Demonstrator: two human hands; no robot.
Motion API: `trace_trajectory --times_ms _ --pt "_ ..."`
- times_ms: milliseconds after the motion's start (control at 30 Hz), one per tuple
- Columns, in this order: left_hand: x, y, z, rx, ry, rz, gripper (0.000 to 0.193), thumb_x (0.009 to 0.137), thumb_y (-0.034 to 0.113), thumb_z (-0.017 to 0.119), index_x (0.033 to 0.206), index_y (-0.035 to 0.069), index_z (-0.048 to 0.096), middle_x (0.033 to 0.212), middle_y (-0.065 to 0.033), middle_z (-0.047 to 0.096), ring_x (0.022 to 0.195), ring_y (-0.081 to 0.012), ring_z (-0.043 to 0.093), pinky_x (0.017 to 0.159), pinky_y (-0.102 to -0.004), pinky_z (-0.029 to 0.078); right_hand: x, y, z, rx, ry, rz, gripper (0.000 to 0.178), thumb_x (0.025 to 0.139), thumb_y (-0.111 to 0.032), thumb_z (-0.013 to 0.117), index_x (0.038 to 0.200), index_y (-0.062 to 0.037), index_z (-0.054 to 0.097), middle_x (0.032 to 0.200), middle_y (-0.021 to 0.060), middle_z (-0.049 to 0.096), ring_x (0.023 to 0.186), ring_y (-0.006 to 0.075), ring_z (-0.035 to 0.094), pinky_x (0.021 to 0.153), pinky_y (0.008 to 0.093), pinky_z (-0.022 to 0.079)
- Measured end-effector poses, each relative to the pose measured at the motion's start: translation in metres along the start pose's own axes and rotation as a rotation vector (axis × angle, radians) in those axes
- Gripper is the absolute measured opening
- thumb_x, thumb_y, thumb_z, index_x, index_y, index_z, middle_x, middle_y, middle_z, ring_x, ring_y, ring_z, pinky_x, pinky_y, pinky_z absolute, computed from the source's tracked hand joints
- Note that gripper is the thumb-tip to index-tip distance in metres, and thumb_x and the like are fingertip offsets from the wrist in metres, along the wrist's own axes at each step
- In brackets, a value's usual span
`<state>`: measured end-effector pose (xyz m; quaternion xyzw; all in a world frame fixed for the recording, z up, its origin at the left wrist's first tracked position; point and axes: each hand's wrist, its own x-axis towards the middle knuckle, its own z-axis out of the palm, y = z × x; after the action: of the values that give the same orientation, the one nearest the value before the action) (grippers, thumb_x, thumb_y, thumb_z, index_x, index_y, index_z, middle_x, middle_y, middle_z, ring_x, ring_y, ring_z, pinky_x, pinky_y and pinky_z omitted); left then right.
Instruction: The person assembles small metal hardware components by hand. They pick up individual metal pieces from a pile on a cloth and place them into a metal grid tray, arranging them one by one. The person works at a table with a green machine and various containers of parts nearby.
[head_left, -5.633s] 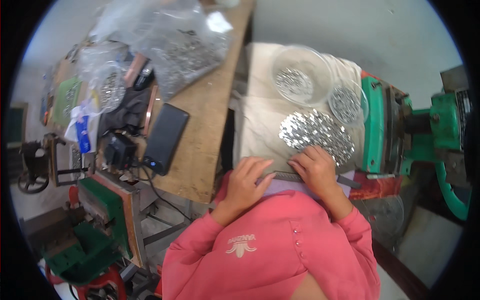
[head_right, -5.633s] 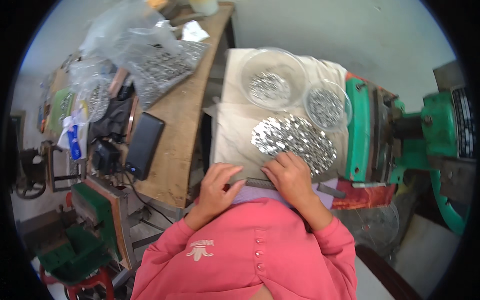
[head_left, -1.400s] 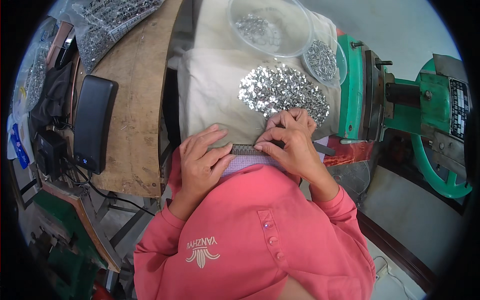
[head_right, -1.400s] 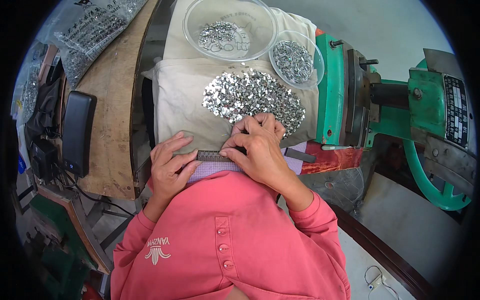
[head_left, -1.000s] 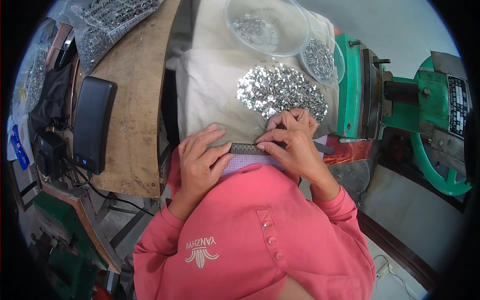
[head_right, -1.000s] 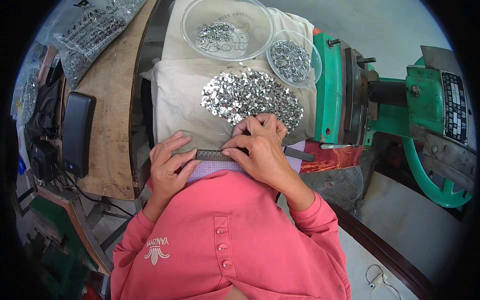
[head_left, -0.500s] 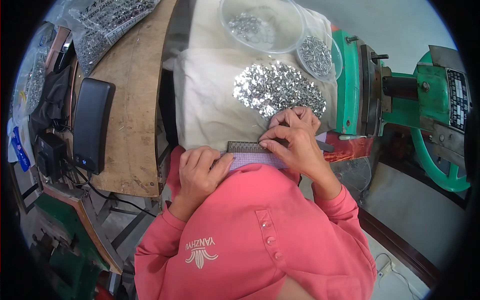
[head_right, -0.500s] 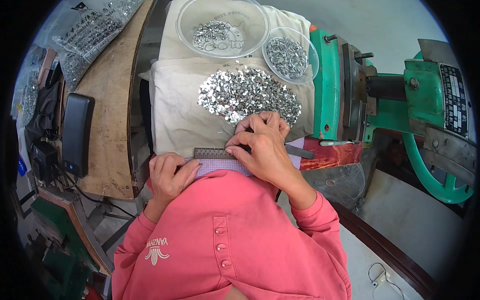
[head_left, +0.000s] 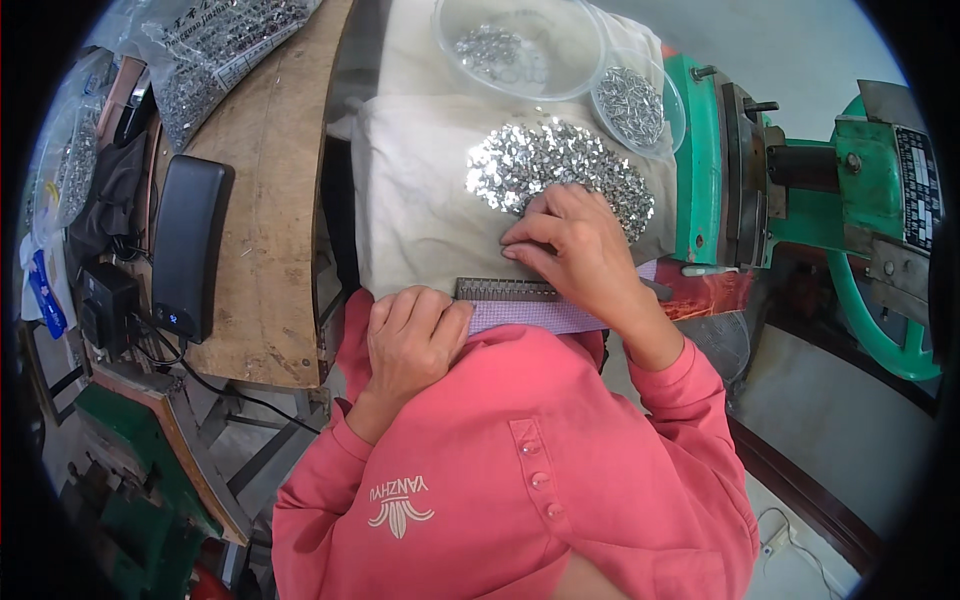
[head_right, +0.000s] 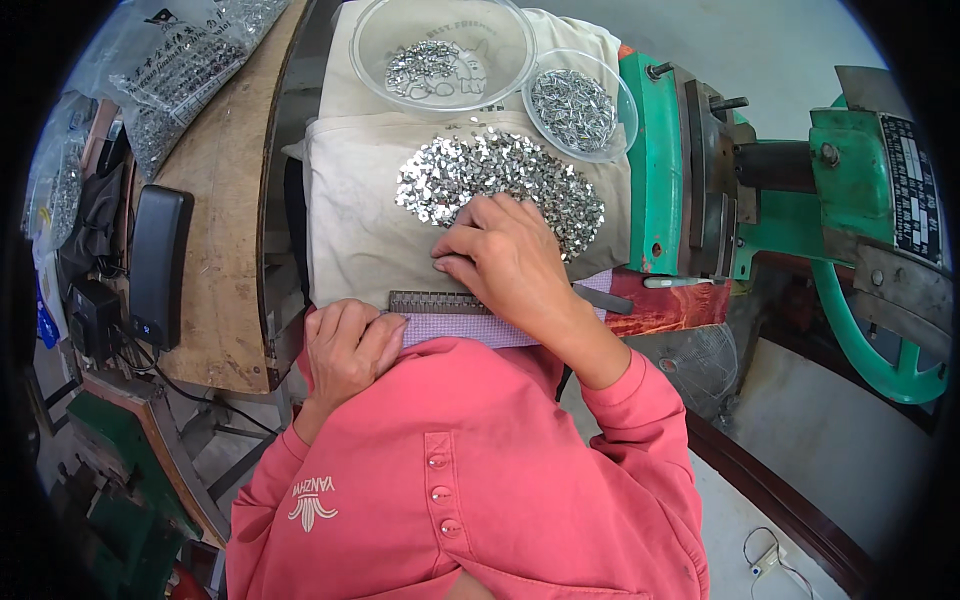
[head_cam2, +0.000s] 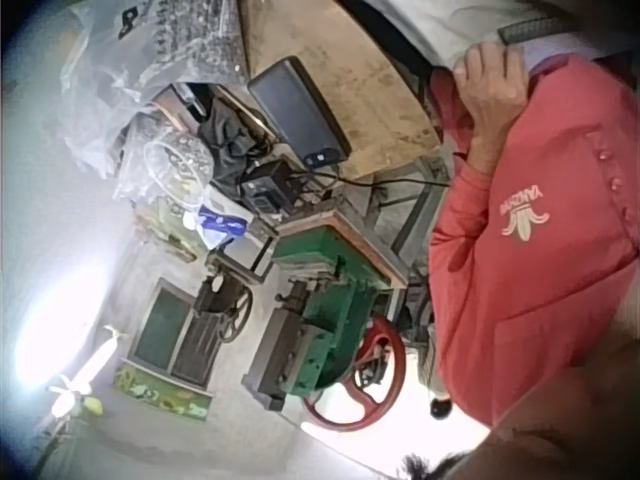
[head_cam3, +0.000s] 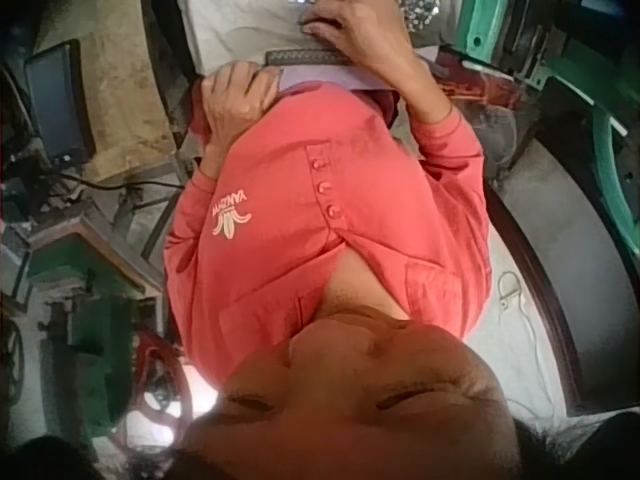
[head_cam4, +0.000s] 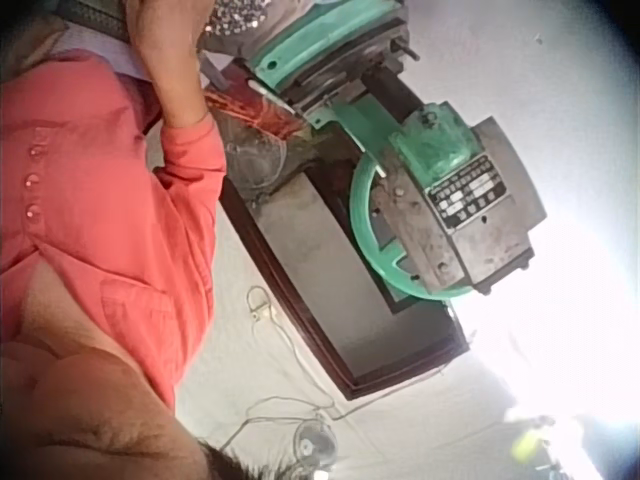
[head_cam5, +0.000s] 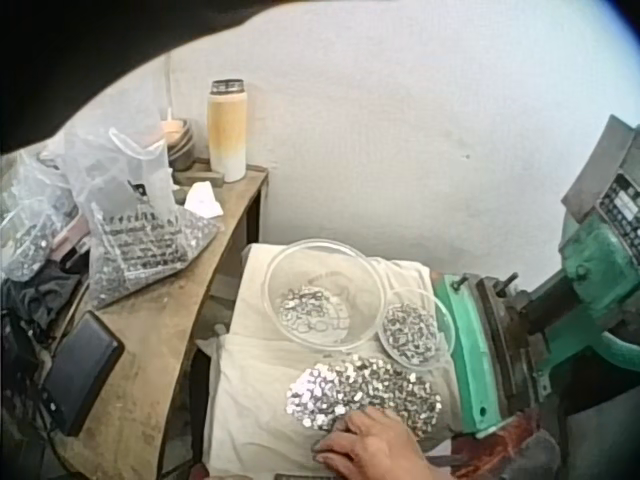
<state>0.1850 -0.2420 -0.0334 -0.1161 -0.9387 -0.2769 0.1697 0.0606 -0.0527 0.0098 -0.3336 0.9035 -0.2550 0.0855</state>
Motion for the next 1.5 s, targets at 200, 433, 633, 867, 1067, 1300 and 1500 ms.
trace_trajectory --times_ms 200,433,633,867,1067,1300,1500 --pt "-0.007 0.000 -0.002 -0.039 0.003 -0.057 0.014 0.072 0.015 0.074 0.084 0.014 0.068 0.082 0.0010 0.056 0.080 -0.0171 0.058 0.077 -0.0332 0.038 -0.003 -0.007 0.002 -0.112 -0.022 -0.040 0.010 0.078 -0.012 0.074 0.087 -0.0090 0.069 0.080 0.0049 0.057 0.081 0.0253 0.057 0.072 0.0383 0.041" --pt "-0.010 -0.001 -0.001 -0.041 0.039 -0.069 0.019 0.072 0.013 0.076 0.090 0.012 0.072 0.083 0.0003 0.057 0.079 -0.0175 0.057 0.075 -0.0338 0.038 -0.018 -0.003 -0.008 0.176 0.053 0.124 0.008 0.086 -0.009 0.069 0.089 -0.0044 0.064 0.080 0.0083 0.062 0.073 0.0238 0.061 0.066 0.0366 0.047" --pt "-0.006 -0.002 0.001 -0.051 0.041 -0.020 0.016 0.076 0.013 0.075 0.092 0.011 0.073 0.080 0.0015 0.056 0.077 -0.0168 0.057 0.074 -0.0339 0.039 -0.047 0.007 -0.011 0.486 0.079 0.429 0.009 0.089 -0.008 0.069 0.093 -0.0007 0.065 0.079 0.0072 0.067 0.062 0.0148 0.059 0.056 0.0277 0.045" --pt "0.004 0.002 0.005 -0.018 0.020 -0.006 0.008 0.078 0.014 0.074 0.084 0.012 0.069 0.077 0.0013 0.053 0.074 -0.0164 0.056 0.072 -0.0333 0.039 -0.051 0.000 -0.009 0.248 0.104 0.189 0.010 0.082 -0.009 0.074 0.088 -0.0032 0.069 0.100 0.0092 0.063 0.097 0.0277 0.057 0.084 0.0371 0.045" --pt "0.004 0.003 0.007 0.015 -0.015 0.018 0.009 0.077 0.016 0.072 0.082 0.013 0.066 0.077 0.0003 0.053 0.076 -0.0164 0.056 0.072 -0.0330 0.039 -0.051 -0.007 0.003 0.178 0.099 0.216 0.009 0.078 -0.011 0.076 0.083 -0.0061 0.071 0.106 0.0076 0.060 0.104 0.0285 0.048 0.094 0.0393 0.038" --pt "0.002 0.001 0.003 -0.076 -0.012 0.020 0.013 0.072 0.012 0.073 0.082 0.013 0.064 0.080 0.0000 0.056 0.073 -0.0180 0.056 0.070 -0.0338 0.039 -0.051 -0.011 0.010 0.096 0.120 0.216 0.011 0.076 -0.012 0.078 0.082 -0.0071 0.071 0.106 0.0066 0.059 0.103 0.0293 0.047 0.092 0.0411 0.037" --pt "0.028 0.005 -0.015 -0.552 0.078 -0.305 0.018 0.073 -0.003 0.073 0.085 0.008 0.064 0.080 -0.0034 0.058 0.072 -0.0170 0.058 0.065 -0.0286 0.042 -0.051 -0.008 0.009 0.068 0.169 0.166 0.014 0.074 -0.013 0.080 0.087 -0.0093 0.075 0.103 0.0060 0.060 0.101 0.0276 0.048 0.089 0.0398 0.037"
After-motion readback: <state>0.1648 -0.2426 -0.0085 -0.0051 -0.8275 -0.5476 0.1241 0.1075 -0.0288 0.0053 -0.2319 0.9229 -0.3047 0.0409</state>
